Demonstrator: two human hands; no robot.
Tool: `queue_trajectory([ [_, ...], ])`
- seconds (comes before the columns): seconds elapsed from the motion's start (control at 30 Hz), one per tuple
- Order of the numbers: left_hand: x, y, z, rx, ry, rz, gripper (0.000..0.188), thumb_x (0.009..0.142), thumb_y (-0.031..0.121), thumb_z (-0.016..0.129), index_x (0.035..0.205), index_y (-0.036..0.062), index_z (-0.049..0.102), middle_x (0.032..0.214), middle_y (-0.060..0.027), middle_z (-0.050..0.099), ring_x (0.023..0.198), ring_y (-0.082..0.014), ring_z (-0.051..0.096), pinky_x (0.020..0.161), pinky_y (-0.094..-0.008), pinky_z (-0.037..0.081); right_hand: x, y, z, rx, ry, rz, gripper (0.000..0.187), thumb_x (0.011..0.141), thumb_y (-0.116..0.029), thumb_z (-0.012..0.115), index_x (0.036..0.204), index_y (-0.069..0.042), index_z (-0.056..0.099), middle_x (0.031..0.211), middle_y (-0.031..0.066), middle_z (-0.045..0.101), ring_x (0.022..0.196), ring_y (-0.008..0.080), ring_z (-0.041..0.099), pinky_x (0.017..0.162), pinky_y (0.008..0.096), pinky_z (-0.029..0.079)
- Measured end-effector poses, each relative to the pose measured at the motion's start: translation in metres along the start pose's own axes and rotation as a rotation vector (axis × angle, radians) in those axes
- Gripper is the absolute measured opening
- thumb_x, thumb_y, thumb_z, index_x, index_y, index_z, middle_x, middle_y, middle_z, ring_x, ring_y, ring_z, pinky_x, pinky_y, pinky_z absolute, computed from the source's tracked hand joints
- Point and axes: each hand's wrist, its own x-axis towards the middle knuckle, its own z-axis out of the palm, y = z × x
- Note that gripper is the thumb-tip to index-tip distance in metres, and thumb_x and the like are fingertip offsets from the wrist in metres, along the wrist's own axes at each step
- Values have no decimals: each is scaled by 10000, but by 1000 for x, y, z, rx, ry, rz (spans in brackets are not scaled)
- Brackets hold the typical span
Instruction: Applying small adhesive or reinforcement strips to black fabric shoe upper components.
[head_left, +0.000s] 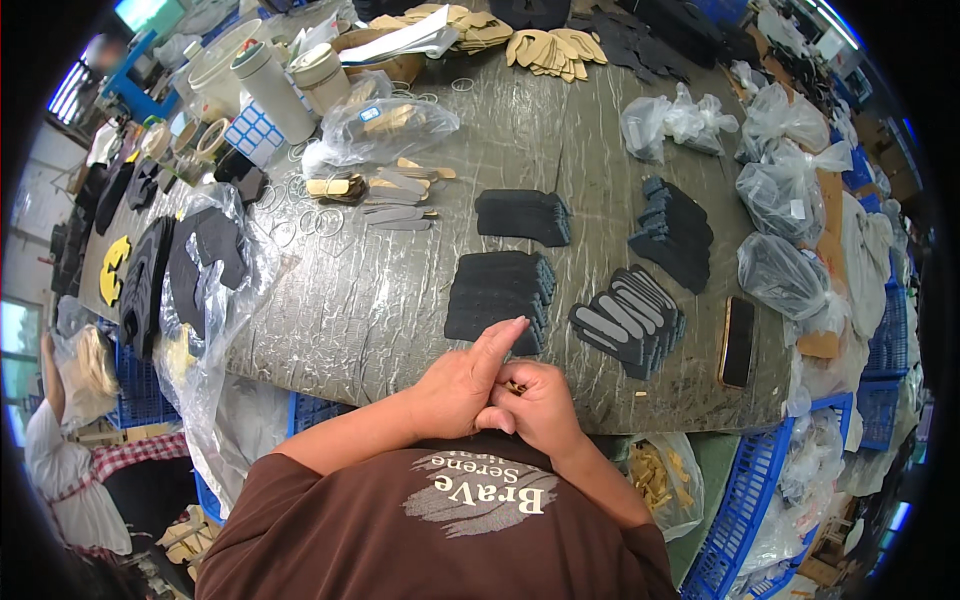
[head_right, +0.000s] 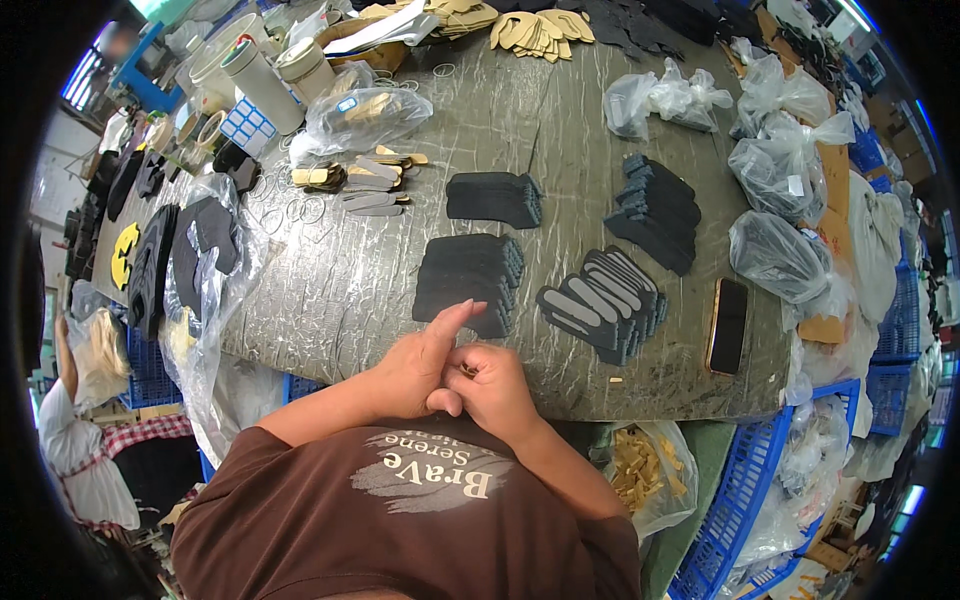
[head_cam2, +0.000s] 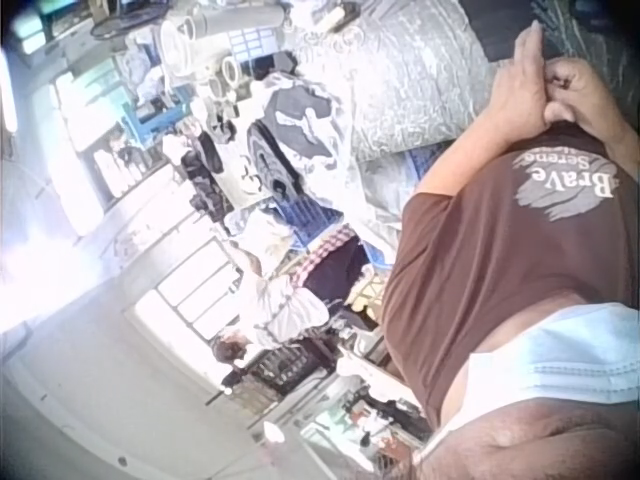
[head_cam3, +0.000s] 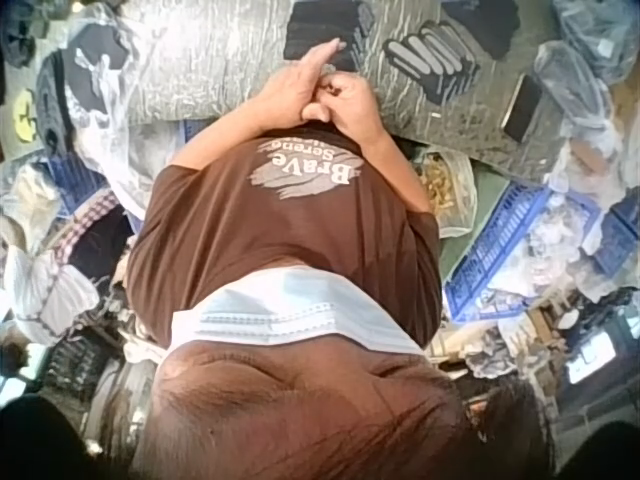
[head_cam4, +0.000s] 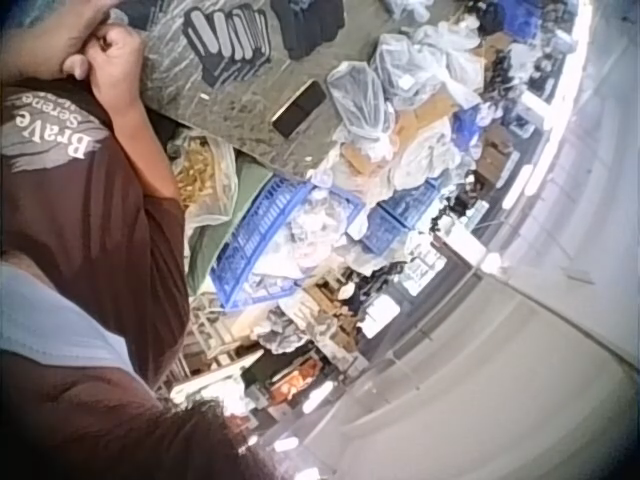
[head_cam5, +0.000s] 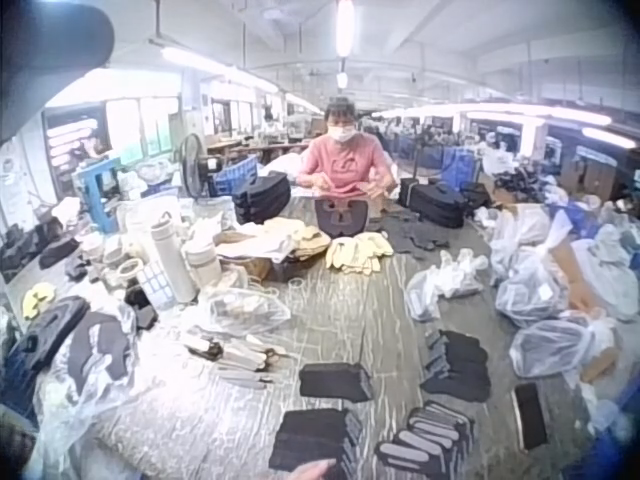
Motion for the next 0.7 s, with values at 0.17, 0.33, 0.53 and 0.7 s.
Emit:
queue_trajectory([
  [0.17, 2, -1, 0, -136, 12, 21, 1120, 698, 741, 488, 1428, 3, 67, 1380, -277, 332, 949, -454, 570, 726, -457, 500, -1, 2, 0, 105, -5, 133, 74, 795, -13, 636, 840, 42, 656, 790, 78, 638, 695, 125, 587, 615, 254, 454],
  [0.33, 1, -5, 3, -42, 25, -25, 1164, 690, 792, 428, 1432, -5, 18, 1405, -252, 330, 718, -363, 599, 647, -422, 493, 1, 3, 1, -159, 31, -150, 112, 786, -68, 665, 839, 30, 654, 716, 106, 621, 625, 164, 580, 558, 295, 444],
  [0.53, -1, -7, 5, -86, 21, -49, 1166, 691, 797, 425, 1435, -4, 23, 1395, -254, 341, 744, -357, 606, 664, -411, 498, 3, 2, 1, -216, 26, -210, 96, 789, -62, 655, 814, 30, 642, 705, 100, 616, 611, 159, 571, 557, 291, 440],
  [0.7, -2, -13, 12, -235, 52, 4, 1089, 745, 769, 425, 1448, 31, 45, 1375, -231, 376, 781, -300, 618, 665, -373, 495, -1, 10, 5, 54, 18, 59, 47, 803, -42, 636, 789, 2, 633, 713, 34, 611, 625, 96, 552, 562, 247, 435],
])
